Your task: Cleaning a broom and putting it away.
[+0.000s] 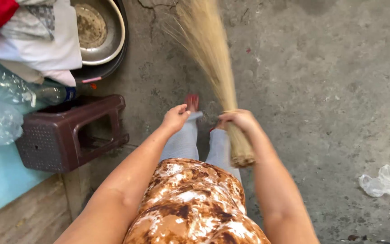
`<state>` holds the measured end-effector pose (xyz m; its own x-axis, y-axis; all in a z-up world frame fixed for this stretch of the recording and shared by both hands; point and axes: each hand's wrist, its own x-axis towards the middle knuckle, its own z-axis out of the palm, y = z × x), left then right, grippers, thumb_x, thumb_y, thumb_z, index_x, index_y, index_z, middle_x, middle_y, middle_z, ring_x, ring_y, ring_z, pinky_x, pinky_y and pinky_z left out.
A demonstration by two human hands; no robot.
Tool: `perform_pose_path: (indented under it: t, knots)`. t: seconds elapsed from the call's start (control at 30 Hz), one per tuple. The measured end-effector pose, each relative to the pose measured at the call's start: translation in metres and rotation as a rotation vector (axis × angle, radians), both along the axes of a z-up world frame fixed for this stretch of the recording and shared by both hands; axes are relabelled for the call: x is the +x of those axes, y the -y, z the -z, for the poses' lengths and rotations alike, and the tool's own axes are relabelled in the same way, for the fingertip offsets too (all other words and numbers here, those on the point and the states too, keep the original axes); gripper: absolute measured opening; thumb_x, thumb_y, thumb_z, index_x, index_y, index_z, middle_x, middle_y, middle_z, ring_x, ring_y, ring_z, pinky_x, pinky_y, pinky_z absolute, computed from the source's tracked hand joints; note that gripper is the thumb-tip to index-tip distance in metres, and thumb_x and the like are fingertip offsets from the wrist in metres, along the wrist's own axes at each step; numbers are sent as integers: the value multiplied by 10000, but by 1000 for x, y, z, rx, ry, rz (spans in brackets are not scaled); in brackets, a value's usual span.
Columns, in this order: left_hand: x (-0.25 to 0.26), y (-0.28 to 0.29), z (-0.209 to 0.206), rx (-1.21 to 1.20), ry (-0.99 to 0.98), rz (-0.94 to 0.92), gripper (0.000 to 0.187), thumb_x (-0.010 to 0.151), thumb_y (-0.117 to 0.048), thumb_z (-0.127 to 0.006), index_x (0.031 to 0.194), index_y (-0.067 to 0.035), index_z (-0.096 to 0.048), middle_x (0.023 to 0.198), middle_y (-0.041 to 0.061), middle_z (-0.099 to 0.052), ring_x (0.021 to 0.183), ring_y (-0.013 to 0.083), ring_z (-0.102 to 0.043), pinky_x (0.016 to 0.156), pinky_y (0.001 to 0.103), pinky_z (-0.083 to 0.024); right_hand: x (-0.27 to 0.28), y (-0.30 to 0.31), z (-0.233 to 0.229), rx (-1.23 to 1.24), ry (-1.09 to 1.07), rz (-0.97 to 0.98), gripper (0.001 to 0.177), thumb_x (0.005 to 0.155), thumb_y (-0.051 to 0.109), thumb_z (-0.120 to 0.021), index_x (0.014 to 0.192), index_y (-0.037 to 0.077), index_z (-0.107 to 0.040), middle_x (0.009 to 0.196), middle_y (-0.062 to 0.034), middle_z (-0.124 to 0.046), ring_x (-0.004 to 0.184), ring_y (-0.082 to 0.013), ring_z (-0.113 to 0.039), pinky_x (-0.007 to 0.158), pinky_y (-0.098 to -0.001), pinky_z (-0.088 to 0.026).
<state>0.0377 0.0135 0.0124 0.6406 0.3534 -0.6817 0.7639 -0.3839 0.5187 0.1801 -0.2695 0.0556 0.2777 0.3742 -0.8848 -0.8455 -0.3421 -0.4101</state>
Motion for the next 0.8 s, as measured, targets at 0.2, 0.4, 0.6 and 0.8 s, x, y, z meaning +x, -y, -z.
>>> perform_pose_path:
  t: [0.2, 0.4, 0.6, 0.8]
  knots:
    - [19, -61, 57, 73, 34, 74, 522, 904, -353, -708, 1329, -52, -658, 1277, 177, -705, 1204, 290, -677, 1038, 384, -509, 18, 66, -80, -350, -3, 232, 273, 791, 244, -802, 980, 87, -682, 764, -64, -642, 621, -221, -605, 547, -395, -492]
    - [102, -118, 44, 37, -77, 85, 522, 897, -347, -703, 1330, -59, -653, 1276, 182, -694, 1193, 308, -669, 1025, 401, -512, 60, -72, -133, -257, 163, 364, 346, 765, 116, -779, 1074, 58, -632, 854, -48, -680, 705, -189, -646, 622, -357, -540]
    - [182, -197, 17, 12, -40, 121, 510, 904, -352, -692, 1325, -66, -657, 1244, 172, -717, 1167, 302, -690, 1009, 397, -524, 192, -276, -70, 111, 170, 228, 326, 754, 105, -795, 1041, 24, -662, 838, -74, -678, 703, -177, -634, 635, -322, -525]
    - [215, -249, 17, 47, -131, 108, 504, 918, -355, -683, 1337, -77, -655, 1264, 157, -712, 1186, 295, -680, 1016, 396, -520, 263, -259, -2, -138, -18, 237, 310, 746, 212, -818, 996, 64, -710, 794, -95, -692, 651, -229, -654, 596, -378, -532]
